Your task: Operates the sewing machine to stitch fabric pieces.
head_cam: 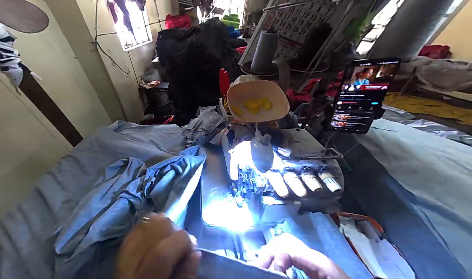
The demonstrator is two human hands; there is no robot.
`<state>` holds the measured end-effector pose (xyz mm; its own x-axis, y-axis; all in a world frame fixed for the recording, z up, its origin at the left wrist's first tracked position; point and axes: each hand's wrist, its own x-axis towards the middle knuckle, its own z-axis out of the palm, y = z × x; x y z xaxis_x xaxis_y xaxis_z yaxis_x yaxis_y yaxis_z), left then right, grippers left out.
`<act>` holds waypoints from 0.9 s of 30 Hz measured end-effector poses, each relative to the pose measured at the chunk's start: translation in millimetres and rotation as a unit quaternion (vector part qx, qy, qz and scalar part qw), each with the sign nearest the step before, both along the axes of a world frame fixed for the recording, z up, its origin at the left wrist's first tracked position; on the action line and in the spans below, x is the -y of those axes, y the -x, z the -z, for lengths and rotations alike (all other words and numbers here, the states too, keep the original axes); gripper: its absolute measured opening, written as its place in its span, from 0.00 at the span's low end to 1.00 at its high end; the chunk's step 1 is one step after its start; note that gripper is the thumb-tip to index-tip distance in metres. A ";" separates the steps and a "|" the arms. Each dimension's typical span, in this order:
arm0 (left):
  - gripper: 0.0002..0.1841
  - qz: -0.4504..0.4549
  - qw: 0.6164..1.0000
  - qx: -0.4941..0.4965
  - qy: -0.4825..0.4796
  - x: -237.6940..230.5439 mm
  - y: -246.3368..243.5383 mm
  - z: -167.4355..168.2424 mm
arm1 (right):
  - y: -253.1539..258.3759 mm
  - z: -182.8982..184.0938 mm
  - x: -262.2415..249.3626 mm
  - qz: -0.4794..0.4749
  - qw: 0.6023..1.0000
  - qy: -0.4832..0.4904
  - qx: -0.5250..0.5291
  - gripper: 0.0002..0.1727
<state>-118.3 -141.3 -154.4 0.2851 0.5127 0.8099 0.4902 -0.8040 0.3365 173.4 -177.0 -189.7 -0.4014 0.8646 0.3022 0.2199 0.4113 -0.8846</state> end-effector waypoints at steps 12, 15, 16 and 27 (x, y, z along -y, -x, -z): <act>0.22 0.104 0.962 0.074 0.242 5.1 -45.4 50.4 | 68.7 4.1 -18.2 0.134 0.956 0.116 -0.232 0.20; 0.10 0.083 0.948 0.147 0.270 15.4 -64.8 63.8 | 74.2 11.5 -23.9 0.176 0.952 0.104 -0.229 0.20; 0.06 0.074 0.941 0.177 0.277 13.6 -65.7 62.2 | 71.6 15.2 -25.8 0.179 0.954 0.102 -0.220 0.21; 0.15 -0.189 0.943 -0.212 0.172 -70.6 -75.1 57.9 | 48.1 40.4 -11.2 0.180 0.961 -0.114 0.176 0.17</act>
<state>-43.2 -70.7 -212.3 0.2911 0.8537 0.4318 0.8689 -0.4248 0.2541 125.3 -165.8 -230.1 -0.2007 0.8943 0.3999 0.6537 0.4263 -0.6253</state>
